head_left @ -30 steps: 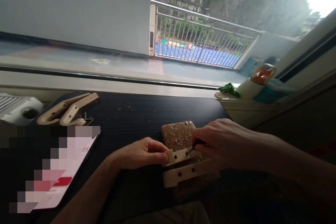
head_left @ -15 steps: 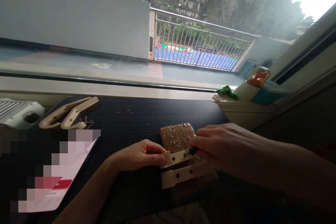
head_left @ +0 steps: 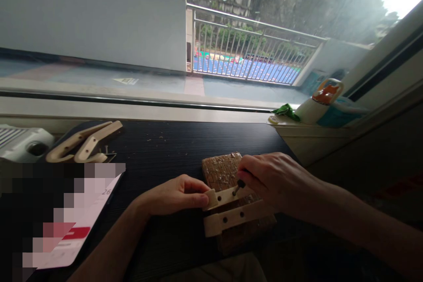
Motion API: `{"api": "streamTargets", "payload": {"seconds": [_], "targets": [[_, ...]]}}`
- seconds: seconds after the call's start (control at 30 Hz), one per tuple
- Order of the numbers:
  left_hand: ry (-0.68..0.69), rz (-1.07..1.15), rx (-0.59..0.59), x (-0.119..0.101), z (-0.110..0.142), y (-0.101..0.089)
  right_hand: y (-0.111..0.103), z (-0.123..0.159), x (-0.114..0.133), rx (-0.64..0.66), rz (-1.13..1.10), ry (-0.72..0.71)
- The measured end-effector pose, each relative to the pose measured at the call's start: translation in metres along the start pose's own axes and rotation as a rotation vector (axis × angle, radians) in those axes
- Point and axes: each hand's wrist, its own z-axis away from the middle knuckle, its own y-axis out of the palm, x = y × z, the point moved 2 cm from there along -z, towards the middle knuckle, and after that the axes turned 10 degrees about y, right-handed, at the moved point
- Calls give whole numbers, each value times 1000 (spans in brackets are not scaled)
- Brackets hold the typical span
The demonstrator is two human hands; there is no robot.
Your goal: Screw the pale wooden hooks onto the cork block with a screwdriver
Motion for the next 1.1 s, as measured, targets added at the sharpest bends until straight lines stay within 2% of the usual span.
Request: {"api": "streamTargets", "payload": {"seconds": [0.17, 0.3, 0.37, 0.43, 0.6, 0.83, 0.97, 1.1], "targets": [[-6, 16, -12, 0, 0, -1, -11, 4, 1, 18, 112, -52], [0, 31, -4, 1, 0, -1, -14, 7, -1, -19, 117, -240], [6, 40, 0, 2, 0, 0, -11, 8, -2, 21, 78, -337], [8, 34, 3, 2, 1, 0, -8, 8, -3, 58, 39, -377], [3, 21, 9, 1, -1, -1, -3, 8, -6, 89, -22, -298], [1, 31, 2, 1, -1, 0, 6, 1, -10, 21, 51, -58], [-7, 49, -5, 1, -1, 0, 0, 2, -9, 33, 102, -41], [-2, 46, -14, 2, -1, -1, -16, 9, -7, 107, 85, -101]]}}
